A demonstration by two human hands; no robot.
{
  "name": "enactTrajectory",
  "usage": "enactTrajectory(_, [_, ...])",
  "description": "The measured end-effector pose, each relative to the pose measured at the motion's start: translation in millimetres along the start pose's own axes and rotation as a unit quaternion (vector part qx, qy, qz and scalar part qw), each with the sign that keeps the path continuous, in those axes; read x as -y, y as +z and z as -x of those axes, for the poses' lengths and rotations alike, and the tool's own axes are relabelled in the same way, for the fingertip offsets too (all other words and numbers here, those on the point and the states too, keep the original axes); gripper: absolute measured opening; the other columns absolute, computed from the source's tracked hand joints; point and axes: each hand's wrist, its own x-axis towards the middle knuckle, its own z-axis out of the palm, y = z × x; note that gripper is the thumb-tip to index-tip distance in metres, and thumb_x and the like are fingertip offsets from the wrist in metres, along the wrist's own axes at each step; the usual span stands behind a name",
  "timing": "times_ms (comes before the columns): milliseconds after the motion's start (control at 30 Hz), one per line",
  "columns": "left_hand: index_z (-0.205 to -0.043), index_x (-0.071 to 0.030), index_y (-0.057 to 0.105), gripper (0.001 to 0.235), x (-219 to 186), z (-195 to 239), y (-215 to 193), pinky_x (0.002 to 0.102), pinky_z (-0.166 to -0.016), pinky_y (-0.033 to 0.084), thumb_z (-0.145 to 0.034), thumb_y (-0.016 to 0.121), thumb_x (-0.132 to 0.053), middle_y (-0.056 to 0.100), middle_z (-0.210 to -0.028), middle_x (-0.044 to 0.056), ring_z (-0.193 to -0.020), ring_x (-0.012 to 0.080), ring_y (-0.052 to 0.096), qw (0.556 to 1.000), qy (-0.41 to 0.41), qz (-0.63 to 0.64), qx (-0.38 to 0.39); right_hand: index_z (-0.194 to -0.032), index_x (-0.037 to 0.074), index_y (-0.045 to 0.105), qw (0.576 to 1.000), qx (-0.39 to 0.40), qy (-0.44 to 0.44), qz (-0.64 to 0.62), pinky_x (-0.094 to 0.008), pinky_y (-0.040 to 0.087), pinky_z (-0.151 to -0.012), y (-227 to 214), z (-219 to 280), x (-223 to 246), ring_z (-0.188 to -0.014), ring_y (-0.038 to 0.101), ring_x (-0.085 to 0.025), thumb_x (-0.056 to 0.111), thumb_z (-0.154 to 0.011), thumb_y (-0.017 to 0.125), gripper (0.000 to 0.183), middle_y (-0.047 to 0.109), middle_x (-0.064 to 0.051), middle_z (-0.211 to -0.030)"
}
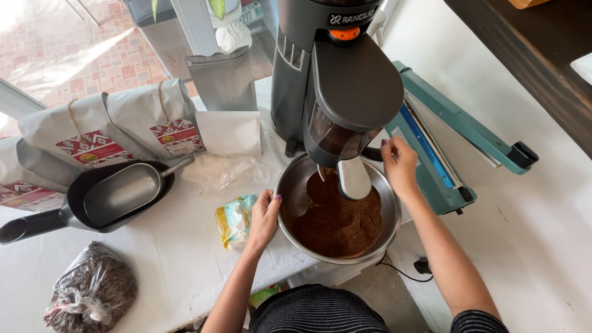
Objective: Grinding coffee beans and packaging the grounds into bags.
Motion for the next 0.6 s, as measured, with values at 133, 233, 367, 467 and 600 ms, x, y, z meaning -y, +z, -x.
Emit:
enactTrajectory(133, [-0.084,-0.007,0.056,0.021,-2,-3,-1,0.037,-0.066,0.05,-0.098,0.06,-0.023,0.054,-0.07,0.009,-0.073,0.0213,0.053,1.0,0.003,0.003,0.006,-0.078,0.011,0.06,1.0,-0.009,0.004,0.028,-0.029,0.046,-0.055,2,-13,2,-0.053,0.054,-0.02,0.018,-0.108,0.062,0.031,0.059,-0.006,-0.063])
enactTrajectory(233, [-0.083,-0.008,0.057,0.022,-2,-7,-2,0.035,-0.065,0.049,-0.098,0.06,-0.023,0.054,-0.069,0.008,-0.071,0.0202,0.053,1.0,0.0,0.01,0.013,-0.075,0.011,0.054,0.99,-0.039,-0.09,0.1,-0.039,0.047,-0.061,2,-34,19,-0.065,0.061,-0.036,0.015,-0.105,0.061,0.031,0.056,-0.011,-0.063])
enactTrajectory(367, [-0.083,-0.009,0.056,0.021,1,-15,-3,0.035,-0.064,0.048,-0.098,0.06,-0.024,0.052,-0.068,0.007,-0.07,0.0203,0.052,1.0,0.001,0.007,0.027,-0.079,0.011,0.057,0.996,-0.016,-0.058,0.064,-0.039,0.049,-0.066,1,-30,22,-0.069,0.063,-0.033,0.017,-0.105,0.06,0.027,0.059,-0.011,-0.068])
enactTrajectory(467, [-0.084,-0.009,0.056,0.021,-2,-18,-4,0.034,-0.066,0.047,-0.098,0.06,-0.024,0.051,-0.068,0.006,-0.07,0.0196,0.052,0.999,0.0,0.006,0.038,-0.082,0.012,0.06,0.999,0.002,-0.029,0.031,-0.039,0.049,-0.069,-1,-26,22,-0.073,0.064,-0.031,0.019,-0.105,0.059,0.024,0.062,-0.011,-0.072])
enactTrajectory(600, [-0.084,-0.009,0.056,0.02,-9,-18,-5,0.032,-0.067,0.047,-0.097,0.06,-0.023,0.05,-0.068,0.005,-0.071,0.0189,0.051,0.999,-0.007,0.01,0.044,-0.087,0.012,0.065,0.999,0.029,0.003,-0.019,-0.038,0.051,-0.075,-4,-29,28,-0.079,0.067,-0.028,0.022,-0.105,0.058,0.022,0.066,-0.01,-0.077])
